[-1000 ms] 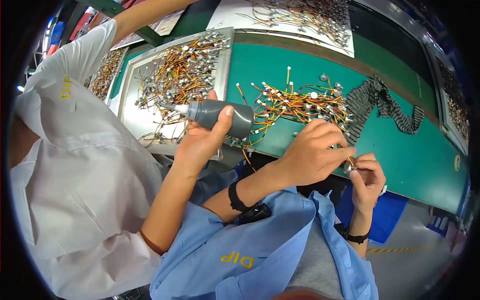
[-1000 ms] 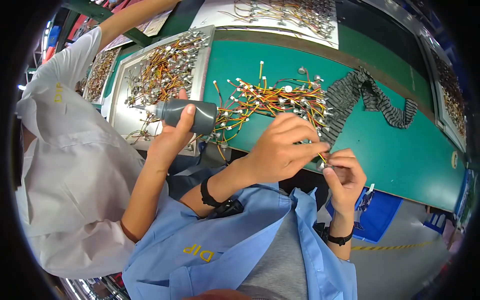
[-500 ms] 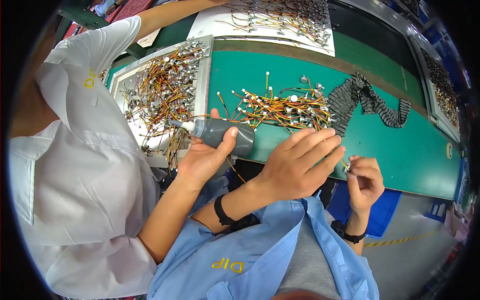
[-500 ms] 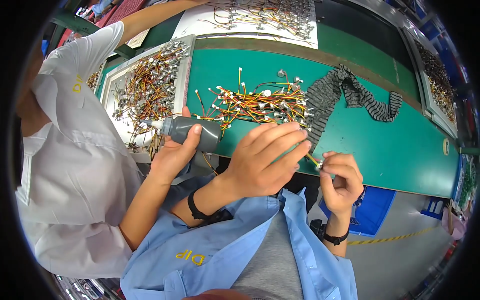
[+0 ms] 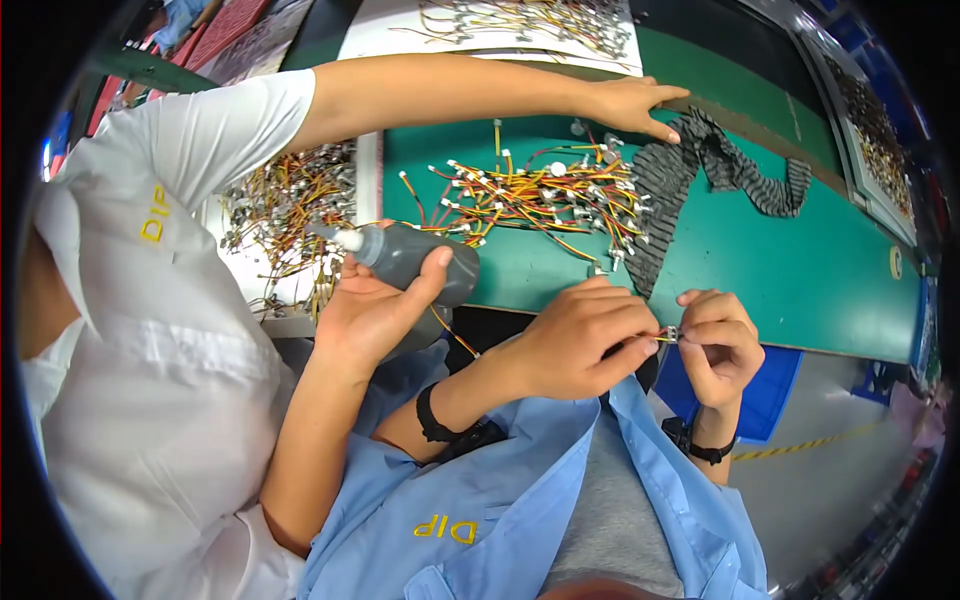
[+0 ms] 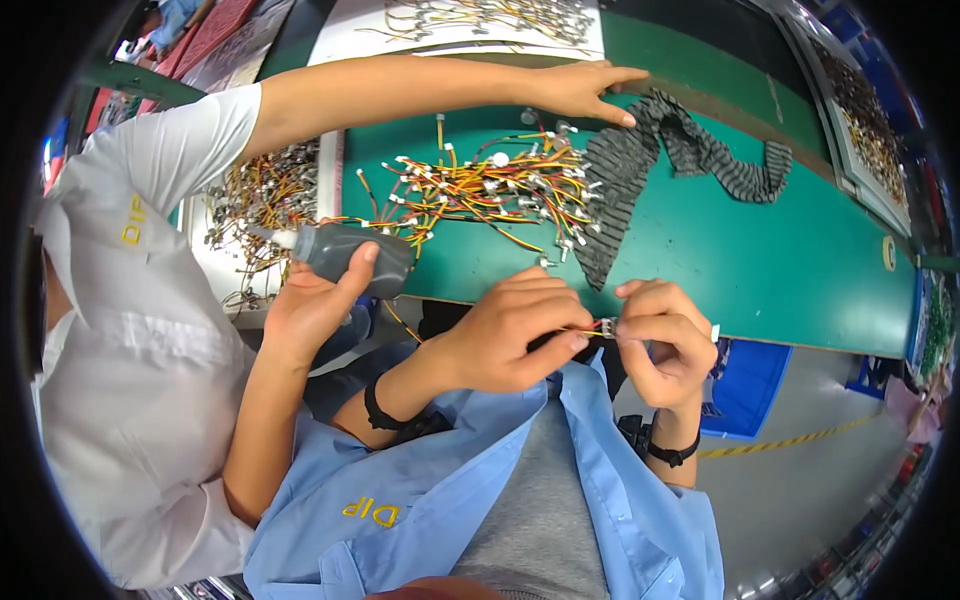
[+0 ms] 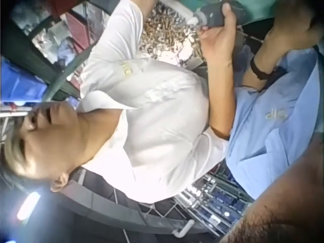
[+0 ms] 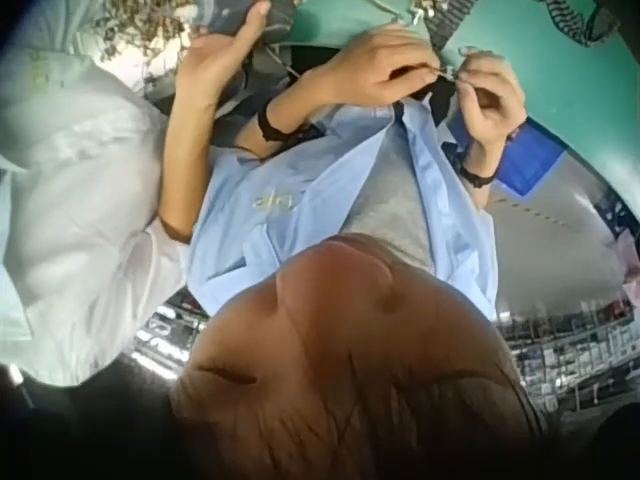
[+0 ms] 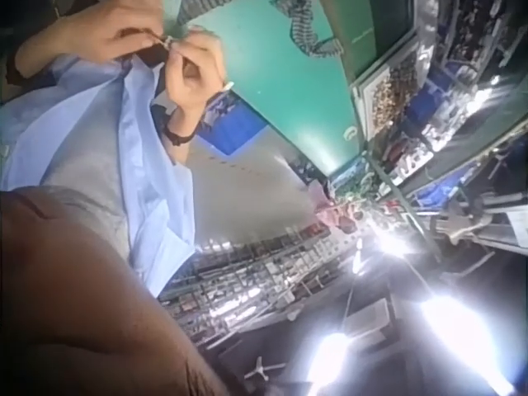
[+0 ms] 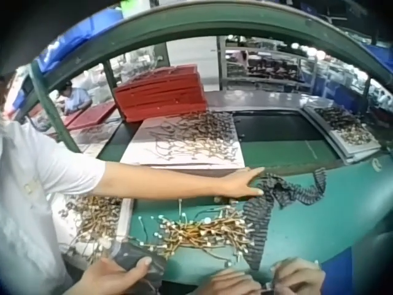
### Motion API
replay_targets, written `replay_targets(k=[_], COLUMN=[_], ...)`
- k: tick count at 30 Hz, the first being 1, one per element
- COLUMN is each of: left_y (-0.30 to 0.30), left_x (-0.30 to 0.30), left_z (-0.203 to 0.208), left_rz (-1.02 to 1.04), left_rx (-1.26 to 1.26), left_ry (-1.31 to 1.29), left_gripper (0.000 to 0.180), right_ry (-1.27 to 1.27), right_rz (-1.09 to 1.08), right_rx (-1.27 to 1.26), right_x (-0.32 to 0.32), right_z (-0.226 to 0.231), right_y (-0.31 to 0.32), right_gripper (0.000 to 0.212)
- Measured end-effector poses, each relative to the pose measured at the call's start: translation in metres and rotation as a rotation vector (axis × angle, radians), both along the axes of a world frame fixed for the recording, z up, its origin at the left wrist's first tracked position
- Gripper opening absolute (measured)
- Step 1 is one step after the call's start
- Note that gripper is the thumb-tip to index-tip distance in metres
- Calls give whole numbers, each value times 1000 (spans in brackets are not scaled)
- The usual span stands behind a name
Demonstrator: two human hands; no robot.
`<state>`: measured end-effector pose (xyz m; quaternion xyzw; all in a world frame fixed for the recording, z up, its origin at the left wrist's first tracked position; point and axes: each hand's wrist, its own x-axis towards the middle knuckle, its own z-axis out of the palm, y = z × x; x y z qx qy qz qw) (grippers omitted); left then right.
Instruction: The person peels a strip of tape from the table and wraps it around their fingers before picking up a wire and a potentiometer. They apply glue from a bottle to the potentiometer terminals and join the wire to them by hand.
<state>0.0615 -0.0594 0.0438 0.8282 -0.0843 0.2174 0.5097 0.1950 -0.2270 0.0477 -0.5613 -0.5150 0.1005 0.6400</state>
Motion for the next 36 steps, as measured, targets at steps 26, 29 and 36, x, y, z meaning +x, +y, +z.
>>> replay_targets(k=[26, 29, 36], left_y=[-6, -6, -7], left_x=[-5, -4, -1], left_z=[-10, -10, -11], left_rz=[-75, -79, -57], left_rx=[-323, -309, -342], left_ry=[169, 169, 133], left_gripper=[7, 7, 6], right_ry=[264, 302, 294], right_rz=[-311, -302, -319], right_rx=[-75, -78, -153], right_x=[13, 14, 13], right_z=[-66, -70, -65], right_y=[-5, -3, 3], right_gripper=[9, 7, 4])
